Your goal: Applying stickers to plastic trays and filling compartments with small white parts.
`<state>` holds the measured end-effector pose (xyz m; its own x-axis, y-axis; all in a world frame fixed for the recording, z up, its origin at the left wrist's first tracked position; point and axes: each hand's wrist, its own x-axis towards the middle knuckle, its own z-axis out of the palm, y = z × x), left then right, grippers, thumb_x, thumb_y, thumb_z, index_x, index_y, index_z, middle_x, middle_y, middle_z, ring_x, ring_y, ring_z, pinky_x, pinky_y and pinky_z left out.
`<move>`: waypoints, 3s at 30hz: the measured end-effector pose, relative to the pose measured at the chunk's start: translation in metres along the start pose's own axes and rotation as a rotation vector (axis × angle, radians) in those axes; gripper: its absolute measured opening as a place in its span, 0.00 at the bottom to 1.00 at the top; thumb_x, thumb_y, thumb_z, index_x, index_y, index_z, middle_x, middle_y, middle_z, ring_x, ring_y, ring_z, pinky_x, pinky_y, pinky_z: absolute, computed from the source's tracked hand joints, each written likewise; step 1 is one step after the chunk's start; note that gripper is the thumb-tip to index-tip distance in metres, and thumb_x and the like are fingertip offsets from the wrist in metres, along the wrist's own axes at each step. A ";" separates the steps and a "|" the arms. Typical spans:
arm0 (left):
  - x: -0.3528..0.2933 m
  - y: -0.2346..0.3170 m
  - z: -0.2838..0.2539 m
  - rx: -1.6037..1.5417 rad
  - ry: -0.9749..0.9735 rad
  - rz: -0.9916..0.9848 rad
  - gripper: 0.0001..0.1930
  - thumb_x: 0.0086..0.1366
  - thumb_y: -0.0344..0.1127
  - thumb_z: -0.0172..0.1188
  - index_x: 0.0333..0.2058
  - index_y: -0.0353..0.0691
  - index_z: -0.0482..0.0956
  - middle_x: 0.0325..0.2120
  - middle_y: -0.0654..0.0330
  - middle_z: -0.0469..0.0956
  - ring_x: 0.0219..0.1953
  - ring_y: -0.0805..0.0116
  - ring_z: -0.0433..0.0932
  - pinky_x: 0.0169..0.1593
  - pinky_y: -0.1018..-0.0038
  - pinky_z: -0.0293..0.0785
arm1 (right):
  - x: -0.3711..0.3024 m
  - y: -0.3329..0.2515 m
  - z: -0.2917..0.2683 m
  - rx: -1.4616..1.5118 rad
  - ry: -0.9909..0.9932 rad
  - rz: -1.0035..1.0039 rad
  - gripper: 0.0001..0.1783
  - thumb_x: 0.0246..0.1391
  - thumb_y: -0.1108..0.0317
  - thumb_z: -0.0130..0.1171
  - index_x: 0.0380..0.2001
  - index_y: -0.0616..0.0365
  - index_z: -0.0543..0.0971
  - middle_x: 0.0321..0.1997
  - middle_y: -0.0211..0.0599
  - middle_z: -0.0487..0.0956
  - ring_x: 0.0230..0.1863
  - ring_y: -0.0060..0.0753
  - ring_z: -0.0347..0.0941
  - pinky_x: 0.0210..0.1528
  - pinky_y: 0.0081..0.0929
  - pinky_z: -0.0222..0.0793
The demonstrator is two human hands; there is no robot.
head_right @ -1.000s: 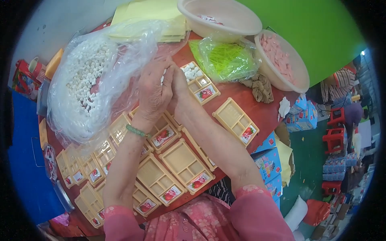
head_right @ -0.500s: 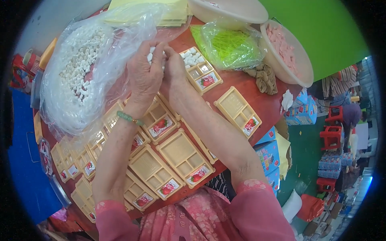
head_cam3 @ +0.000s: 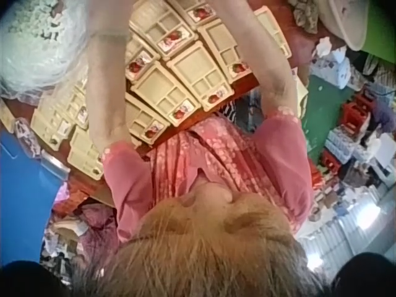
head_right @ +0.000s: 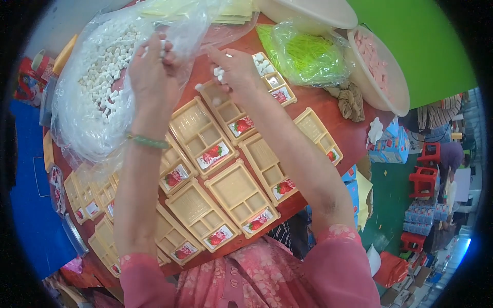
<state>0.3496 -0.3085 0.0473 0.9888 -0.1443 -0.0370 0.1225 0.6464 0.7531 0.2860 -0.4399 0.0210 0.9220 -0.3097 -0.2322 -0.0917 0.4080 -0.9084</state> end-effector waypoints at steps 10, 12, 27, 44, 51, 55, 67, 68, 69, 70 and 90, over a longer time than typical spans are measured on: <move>0.029 0.077 -0.050 0.274 -0.146 0.144 0.11 0.63 0.36 0.59 0.37 0.34 0.74 0.26 0.59 0.73 0.21 0.82 0.64 0.20 0.86 0.59 | 0.002 0.018 -0.004 -1.019 0.046 -0.747 0.13 0.58 0.62 0.58 0.30 0.63 0.75 0.18 0.34 0.73 0.18 0.18 0.69 0.19 0.24 0.64; 0.039 0.075 -0.062 0.398 -0.077 0.188 0.11 0.63 0.37 0.60 0.37 0.35 0.74 0.25 0.60 0.73 0.21 0.83 0.65 0.20 0.86 0.59 | 0.007 0.021 -0.009 -1.048 0.050 -0.756 0.12 0.58 0.63 0.58 0.30 0.63 0.75 0.18 0.35 0.73 0.18 0.20 0.69 0.20 0.24 0.65; 0.086 0.056 -0.154 1.784 0.125 0.614 0.11 0.62 0.38 0.53 0.36 0.40 0.79 0.35 0.48 0.77 0.41 0.48 0.76 0.44 0.59 0.71 | 0.007 0.011 -0.014 -0.668 -0.066 -0.392 0.13 0.61 0.60 0.56 0.29 0.57 0.77 0.24 0.20 0.73 0.26 0.07 0.65 0.26 0.12 0.61; 0.078 0.049 -0.153 1.782 0.149 0.659 0.08 0.62 0.37 0.54 0.35 0.41 0.78 0.34 0.50 0.76 0.37 0.49 0.76 0.40 0.59 0.71 | -0.035 -0.044 -0.031 -1.055 -0.143 -0.262 0.04 0.52 0.73 0.58 0.31 0.62 0.76 0.26 0.24 0.76 0.27 0.12 0.69 0.29 0.14 0.64; 0.078 0.051 -0.153 1.767 0.140 0.639 0.09 0.61 0.35 0.54 0.36 0.40 0.78 0.34 0.50 0.77 0.38 0.49 0.76 0.41 0.59 0.71 | -0.051 -0.037 -0.040 -1.581 -0.364 -0.585 0.06 0.46 0.77 0.57 0.30 0.62 0.78 0.29 0.42 0.78 0.35 0.45 0.73 0.40 0.36 0.69; 0.075 0.050 -0.149 1.743 0.135 0.628 0.09 0.61 0.35 0.54 0.36 0.39 0.79 0.35 0.50 0.77 0.38 0.50 0.76 0.41 0.60 0.71 | -0.050 -0.031 -0.040 -1.689 -0.362 -0.548 0.04 0.46 0.74 0.58 0.29 0.61 0.78 0.30 0.41 0.78 0.38 0.46 0.72 0.43 0.39 0.67; 0.080 0.049 -0.152 1.763 0.139 0.564 0.10 0.62 0.38 0.54 0.38 0.41 0.78 0.35 0.51 0.78 0.39 0.52 0.77 0.44 0.61 0.69 | -0.015 -0.033 -0.013 -1.439 -0.275 -0.591 0.09 0.48 0.74 0.60 0.34 0.64 0.75 0.31 0.42 0.76 0.34 0.40 0.74 0.37 0.33 0.69; 0.079 0.049 -0.153 1.768 0.147 0.557 0.10 0.62 0.38 0.54 0.38 0.41 0.78 0.35 0.51 0.78 0.39 0.52 0.77 0.44 0.61 0.69 | -0.013 -0.030 -0.011 -1.478 -0.292 -0.582 0.10 0.48 0.74 0.60 0.35 0.63 0.75 0.32 0.42 0.76 0.34 0.40 0.74 0.37 0.33 0.69; 0.079 0.049 -0.153 1.756 0.155 0.556 0.10 0.62 0.38 0.54 0.38 0.42 0.78 0.35 0.51 0.78 0.39 0.52 0.77 0.44 0.61 0.70 | -0.012 -0.029 -0.010 -1.475 -0.302 -0.580 0.10 0.48 0.74 0.60 0.35 0.63 0.75 0.32 0.42 0.76 0.34 0.40 0.74 0.37 0.33 0.69; 0.079 0.049 -0.153 1.743 0.162 0.554 0.10 0.62 0.38 0.54 0.38 0.42 0.78 0.36 0.51 0.78 0.40 0.52 0.77 0.44 0.61 0.70 | -0.012 -0.029 -0.011 -1.408 -0.306 -0.581 0.10 0.48 0.74 0.60 0.35 0.64 0.75 0.32 0.42 0.76 0.34 0.40 0.74 0.37 0.33 0.69; 0.079 0.053 -0.151 1.676 0.150 0.575 0.08 0.61 0.37 0.55 0.35 0.40 0.79 0.34 0.51 0.78 0.38 0.51 0.77 0.43 0.61 0.70 | -0.051 -0.029 -0.013 -1.508 -0.467 -0.593 0.05 0.48 0.72 0.59 0.29 0.63 0.77 0.28 0.41 0.76 0.34 0.44 0.73 0.37 0.35 0.69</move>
<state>0.4474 -0.1726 -0.0150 0.8819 -0.0723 0.4659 -0.3237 -0.8113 0.4869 0.2370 -0.4467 0.0543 0.9580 0.2674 0.1034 0.2864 -0.8755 -0.3892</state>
